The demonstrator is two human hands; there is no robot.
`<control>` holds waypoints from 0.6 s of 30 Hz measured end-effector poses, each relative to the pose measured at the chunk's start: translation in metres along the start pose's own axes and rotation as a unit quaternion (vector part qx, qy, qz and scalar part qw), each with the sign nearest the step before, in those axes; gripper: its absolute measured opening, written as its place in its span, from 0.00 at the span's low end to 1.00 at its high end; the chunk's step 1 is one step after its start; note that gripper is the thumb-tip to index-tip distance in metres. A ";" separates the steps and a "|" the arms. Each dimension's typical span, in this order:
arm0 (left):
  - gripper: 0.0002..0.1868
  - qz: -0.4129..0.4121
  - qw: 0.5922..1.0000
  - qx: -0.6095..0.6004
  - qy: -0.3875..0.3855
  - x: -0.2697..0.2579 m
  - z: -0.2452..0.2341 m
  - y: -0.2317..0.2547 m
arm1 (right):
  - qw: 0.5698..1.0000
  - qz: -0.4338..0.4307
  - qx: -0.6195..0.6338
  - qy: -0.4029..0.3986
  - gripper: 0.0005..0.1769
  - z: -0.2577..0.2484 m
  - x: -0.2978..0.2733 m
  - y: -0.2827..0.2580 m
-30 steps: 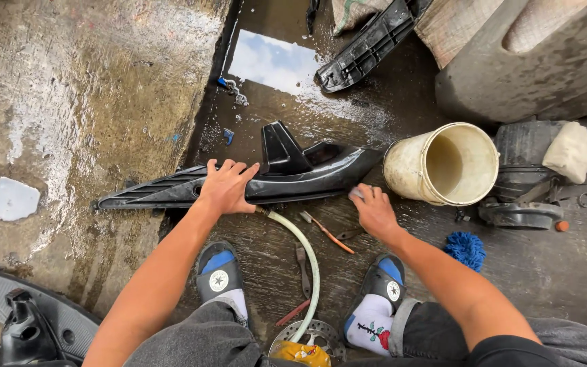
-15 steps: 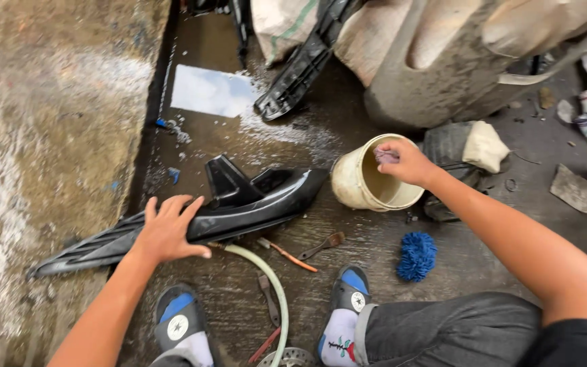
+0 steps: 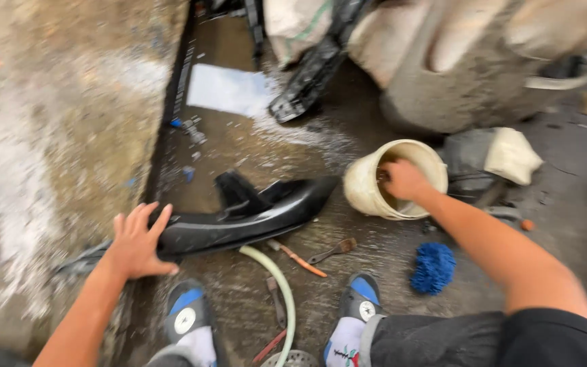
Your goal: Cleaning motorcycle fairings using a brush, cloth, and soapy water
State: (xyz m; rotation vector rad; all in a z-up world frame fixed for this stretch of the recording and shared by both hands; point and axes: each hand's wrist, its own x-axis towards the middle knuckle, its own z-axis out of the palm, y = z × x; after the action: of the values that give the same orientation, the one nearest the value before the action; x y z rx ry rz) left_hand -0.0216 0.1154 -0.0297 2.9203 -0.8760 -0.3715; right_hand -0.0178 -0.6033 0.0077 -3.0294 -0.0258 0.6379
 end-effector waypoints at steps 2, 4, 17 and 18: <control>0.80 -0.001 1.000 -0.014 0.023 -0.004 -0.009 0.006 | 0.998 -0.021 0.039 0.051 0.25 -0.005 -0.009 -0.008; 0.75 0.000 0.998 -0.026 0.051 -0.012 -0.021 0.009 | 0.991 -0.037 0.080 0.099 0.24 -0.009 -0.015 -0.016; 0.64 -0.024 0.990 -0.081 0.110 -0.014 -0.032 0.016 | 0.956 -0.114 0.057 0.263 0.18 -0.104 -0.067 -0.109; 0.63 -0.016 0.990 -0.074 0.120 -0.012 -0.029 0.017 | 0.948 -0.174 0.085 0.251 0.17 -0.111 -0.067 -0.133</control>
State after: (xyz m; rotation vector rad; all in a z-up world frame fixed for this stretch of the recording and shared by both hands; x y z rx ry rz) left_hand -0.0327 0.1080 0.0035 2.7680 -0.7352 -0.0782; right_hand -0.0352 -0.4771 0.1430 -2.8155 -0.4473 -0.1529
